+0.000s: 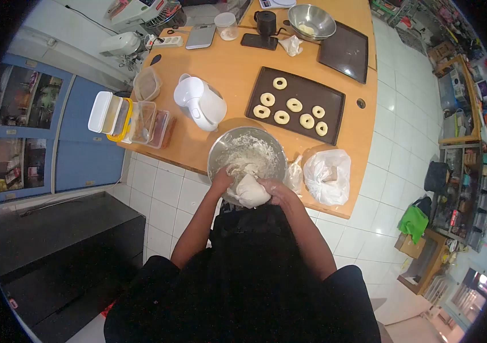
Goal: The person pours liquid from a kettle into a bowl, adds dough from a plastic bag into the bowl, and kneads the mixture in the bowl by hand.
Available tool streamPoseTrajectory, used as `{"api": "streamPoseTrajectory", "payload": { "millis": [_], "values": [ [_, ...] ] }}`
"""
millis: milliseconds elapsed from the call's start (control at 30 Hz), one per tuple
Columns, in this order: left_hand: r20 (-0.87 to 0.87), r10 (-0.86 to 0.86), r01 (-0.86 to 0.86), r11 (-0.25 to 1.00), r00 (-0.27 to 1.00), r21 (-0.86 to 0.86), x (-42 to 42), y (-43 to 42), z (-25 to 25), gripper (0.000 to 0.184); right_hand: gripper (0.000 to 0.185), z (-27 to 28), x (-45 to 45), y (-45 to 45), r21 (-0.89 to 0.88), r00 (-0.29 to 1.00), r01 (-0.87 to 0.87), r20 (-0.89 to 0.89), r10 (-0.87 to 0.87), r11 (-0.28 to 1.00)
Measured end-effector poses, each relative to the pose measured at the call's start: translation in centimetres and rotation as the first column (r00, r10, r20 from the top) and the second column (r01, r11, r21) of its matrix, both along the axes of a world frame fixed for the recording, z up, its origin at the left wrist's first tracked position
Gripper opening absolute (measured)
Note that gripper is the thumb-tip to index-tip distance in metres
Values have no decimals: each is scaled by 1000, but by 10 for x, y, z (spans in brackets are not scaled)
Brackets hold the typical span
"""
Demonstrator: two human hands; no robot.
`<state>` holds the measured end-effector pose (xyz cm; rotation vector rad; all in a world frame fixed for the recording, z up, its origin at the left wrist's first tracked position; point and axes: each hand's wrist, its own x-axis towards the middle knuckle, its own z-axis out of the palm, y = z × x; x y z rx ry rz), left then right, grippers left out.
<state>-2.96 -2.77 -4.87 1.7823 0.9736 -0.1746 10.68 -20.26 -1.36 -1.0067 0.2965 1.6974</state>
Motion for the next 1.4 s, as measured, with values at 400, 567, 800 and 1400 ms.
{"api": "streamPoseTrajectory", "payload": {
  "millis": [400, 567, 800, 1400],
  "values": [
    [129, -26, 16, 997, 991, 80, -4, -1, -7, 51, 42, 19, -1, -8, 49, 999, -54, 2, 54, 997],
    [67, -18, 11, 995, 998, 103, 1, -4, 6, 49, 40, -8, -5, -8, 35, 999, -36, 17, 36, 999],
    [75, -23, 14, 993, 997, 116, -5, -2, -13, 50, 42, 17, -2, -1, 29, 998, -3, -59, 5, 1000],
    [149, -15, 10, 999, 989, 37, 1, -2, 1, 52, 33, -26, -17, 1, -11, 998, 41, -55, -42, 999]
  ]
}}
